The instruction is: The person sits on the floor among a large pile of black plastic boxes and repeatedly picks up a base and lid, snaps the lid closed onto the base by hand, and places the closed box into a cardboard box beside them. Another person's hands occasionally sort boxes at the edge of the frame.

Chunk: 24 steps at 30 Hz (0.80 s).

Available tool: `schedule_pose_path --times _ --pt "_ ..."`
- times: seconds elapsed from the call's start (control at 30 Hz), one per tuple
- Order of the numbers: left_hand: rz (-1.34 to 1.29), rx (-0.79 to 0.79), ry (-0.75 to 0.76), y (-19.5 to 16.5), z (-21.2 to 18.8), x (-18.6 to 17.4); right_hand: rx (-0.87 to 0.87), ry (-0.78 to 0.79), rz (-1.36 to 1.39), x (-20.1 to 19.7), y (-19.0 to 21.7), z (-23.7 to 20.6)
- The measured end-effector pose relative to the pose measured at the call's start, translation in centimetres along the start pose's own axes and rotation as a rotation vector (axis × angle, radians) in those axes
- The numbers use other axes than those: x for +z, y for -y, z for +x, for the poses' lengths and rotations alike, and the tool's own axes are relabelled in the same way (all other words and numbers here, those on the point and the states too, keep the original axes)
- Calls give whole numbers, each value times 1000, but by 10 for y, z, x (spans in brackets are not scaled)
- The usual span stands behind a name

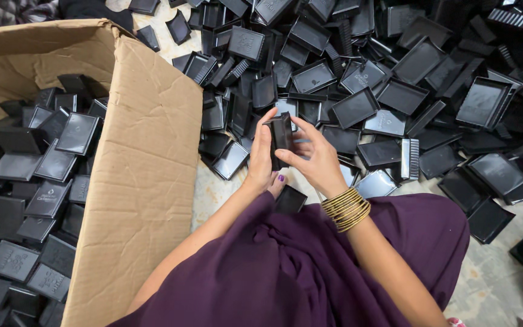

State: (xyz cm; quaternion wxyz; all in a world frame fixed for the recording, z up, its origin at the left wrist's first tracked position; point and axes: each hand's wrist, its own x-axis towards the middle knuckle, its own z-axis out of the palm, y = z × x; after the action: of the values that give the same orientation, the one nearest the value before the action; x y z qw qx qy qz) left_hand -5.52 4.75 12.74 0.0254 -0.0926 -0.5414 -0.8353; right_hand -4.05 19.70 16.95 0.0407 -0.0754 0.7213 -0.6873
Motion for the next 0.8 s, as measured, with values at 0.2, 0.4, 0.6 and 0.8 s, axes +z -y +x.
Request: schedule_pose_path --times 0.2,0.4,0.6,0.8 --pt "-106 -105 1 -7 -4 3 -67 51 -235 7 1 -5" --pt "-235 -148 -17 -21 3 -1 47 147 -11 13 9 -6" --pt "787 -66 -160 -34 6 -14 -463 15 -451 -3 6 -2" --pt "520 105 -48 -47 0 -17 73 101 169 -13 -5 2"
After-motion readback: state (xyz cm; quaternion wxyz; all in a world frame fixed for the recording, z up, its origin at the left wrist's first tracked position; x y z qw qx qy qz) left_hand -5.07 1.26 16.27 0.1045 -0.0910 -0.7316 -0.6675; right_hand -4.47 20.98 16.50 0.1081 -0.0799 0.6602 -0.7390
